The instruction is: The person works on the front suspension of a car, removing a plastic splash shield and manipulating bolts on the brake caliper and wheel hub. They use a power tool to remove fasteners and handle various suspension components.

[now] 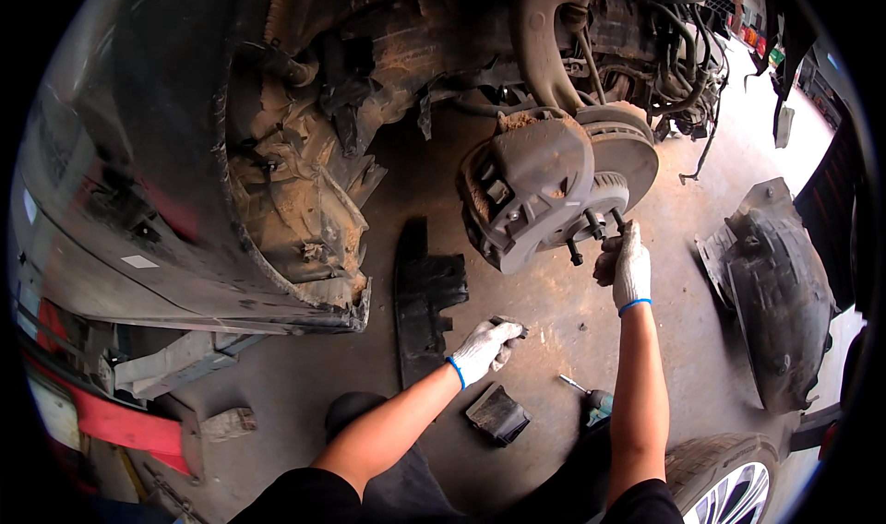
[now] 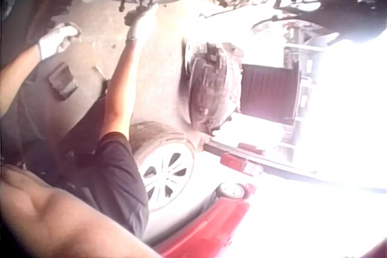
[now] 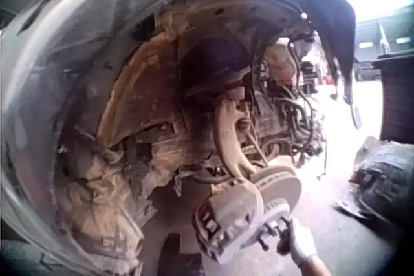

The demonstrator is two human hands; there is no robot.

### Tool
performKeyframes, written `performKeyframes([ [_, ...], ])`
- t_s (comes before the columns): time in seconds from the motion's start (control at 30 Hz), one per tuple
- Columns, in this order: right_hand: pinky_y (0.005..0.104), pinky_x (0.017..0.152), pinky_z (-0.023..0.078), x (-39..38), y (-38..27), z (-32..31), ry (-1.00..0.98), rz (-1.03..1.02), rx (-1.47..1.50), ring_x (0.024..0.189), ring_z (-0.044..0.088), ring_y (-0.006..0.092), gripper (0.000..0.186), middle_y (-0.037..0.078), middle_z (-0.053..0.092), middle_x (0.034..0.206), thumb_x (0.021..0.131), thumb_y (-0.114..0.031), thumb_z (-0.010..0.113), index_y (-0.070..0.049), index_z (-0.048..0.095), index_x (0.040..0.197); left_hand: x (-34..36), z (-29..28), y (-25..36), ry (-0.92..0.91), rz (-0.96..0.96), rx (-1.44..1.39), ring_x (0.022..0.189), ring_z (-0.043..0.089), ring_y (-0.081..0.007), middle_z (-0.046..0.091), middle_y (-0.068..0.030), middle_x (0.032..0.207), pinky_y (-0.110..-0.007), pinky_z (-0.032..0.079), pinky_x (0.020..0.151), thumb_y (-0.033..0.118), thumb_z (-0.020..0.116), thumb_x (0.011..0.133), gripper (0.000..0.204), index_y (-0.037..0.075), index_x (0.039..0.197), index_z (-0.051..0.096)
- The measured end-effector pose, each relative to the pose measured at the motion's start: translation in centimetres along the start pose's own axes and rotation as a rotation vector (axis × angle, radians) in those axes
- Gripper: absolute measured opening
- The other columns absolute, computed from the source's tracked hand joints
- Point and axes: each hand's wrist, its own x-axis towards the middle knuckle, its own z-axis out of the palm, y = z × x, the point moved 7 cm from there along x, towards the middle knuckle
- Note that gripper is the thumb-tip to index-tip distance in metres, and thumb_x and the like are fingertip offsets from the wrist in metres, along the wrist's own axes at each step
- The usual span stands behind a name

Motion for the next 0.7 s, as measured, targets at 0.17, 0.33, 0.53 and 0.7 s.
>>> performKeyframes([
  [0.17,0.0306,0.043,0.042,-3.1,1.0,1.3,-0.092,-0.045,-0.310,0.044,0.053,0.0143,0.039,0.008,0.055,0.054,0.093,-0.038,0.056,-0.001,0.061,0.082,0.0,-0.8,0.8,0.063,0.023,-0.069,0.046,0.045,-0.0068,0.055,0.0019,0.069,-0.022,0.031,0.038,0.029,0.058,0.096,0.019,0.010,0.095,0.060],
  [0.33,0.0440,0.071,0.053,-10.0,4.4,7.5,-0.557,-0.425,-0.726,0.077,0.067,0.0361,0.034,0.019,0.068,0.081,0.089,-0.032,0.065,-0.002,0.061,0.104,0.0,-1.6,1.2,0.134,0.030,-0.059,0.043,0.045,-0.0077,0.053,0.0025,0.063,-0.024,0.030,0.036,0.038,0.061,0.094,0.028,0.012,0.082,0.058],
  [0.53,0.0465,0.076,0.052,-11.5,5.4,8.7,-0.664,-0.473,-0.869,0.087,0.065,0.0425,0.031,0.023,0.067,0.087,0.085,-0.027,0.066,-0.003,0.061,0.103,0.1,-1.0,0.9,0.098,0.043,0.013,0.043,0.046,-0.0086,0.053,0.0006,0.063,-0.024,0.030,0.037,0.038,0.058,0.096,0.031,0.012,0.079,0.057],
  [0.7,0.0395,0.063,0.052,-10.1,4.6,7.2,-0.526,-0.380,-0.620,0.067,0.066,0.0298,0.023,0.018,0.066,0.074,0.086,-0.022,0.066,0.000,0.063,0.092,-0.3,-0.1,1.9,0.072,0.055,0.027,0.044,0.046,-0.0078,0.053,0.0011,0.064,-0.023,0.031,0.037,0.037,0.057,0.097,0.028,0.011,0.084,0.058],
])
